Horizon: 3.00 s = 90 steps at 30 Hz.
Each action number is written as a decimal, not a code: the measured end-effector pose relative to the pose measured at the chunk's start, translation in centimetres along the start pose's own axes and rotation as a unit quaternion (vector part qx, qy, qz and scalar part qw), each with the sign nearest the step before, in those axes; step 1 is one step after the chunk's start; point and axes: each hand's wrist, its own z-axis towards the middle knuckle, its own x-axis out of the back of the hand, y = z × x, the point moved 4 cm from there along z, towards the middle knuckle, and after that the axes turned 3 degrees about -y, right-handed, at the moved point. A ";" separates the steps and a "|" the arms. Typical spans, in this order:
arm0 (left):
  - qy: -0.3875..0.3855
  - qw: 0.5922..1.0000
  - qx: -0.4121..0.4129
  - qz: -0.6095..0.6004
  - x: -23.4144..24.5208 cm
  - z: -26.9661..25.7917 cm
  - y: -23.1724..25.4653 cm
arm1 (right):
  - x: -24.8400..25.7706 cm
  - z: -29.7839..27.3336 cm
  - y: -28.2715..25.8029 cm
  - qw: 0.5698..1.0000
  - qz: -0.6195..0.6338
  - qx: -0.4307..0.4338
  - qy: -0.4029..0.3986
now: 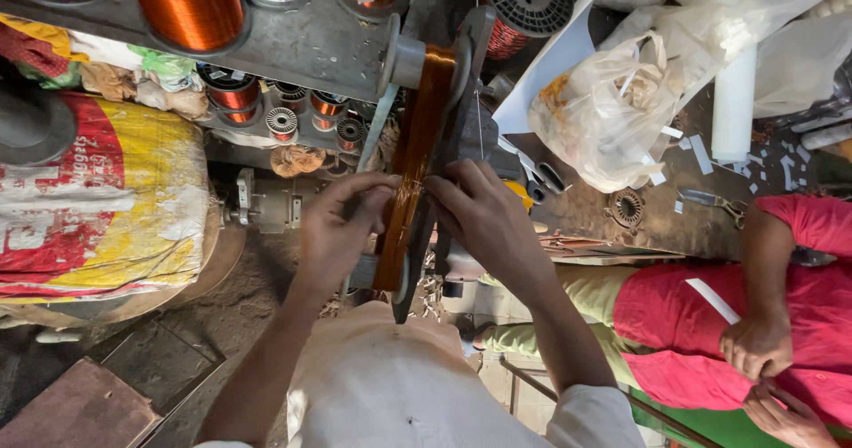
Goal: The person operates a motorized winding machine to wrap copper wire onto a cylindrical bobbin. They guide the wire with their hands, adjust the bobbin, and use shears to cut the wire after winding is complete.
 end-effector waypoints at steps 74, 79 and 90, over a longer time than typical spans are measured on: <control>-0.043 0.973 -0.129 0.186 -0.9 0.0 1.3 | -5.0 -1.2 3.1 0.965 0.247 -0.063 0.068; -0.083 0.947 -0.165 0.262 -1.1 1.0 1.3 | -5.1 -1.7 3.3 0.971 0.216 -0.064 0.085; -0.006 0.920 -0.257 0.295 -2.6 0.9 1.2 | -4.9 -1.2 2.8 0.941 0.223 -0.190 0.171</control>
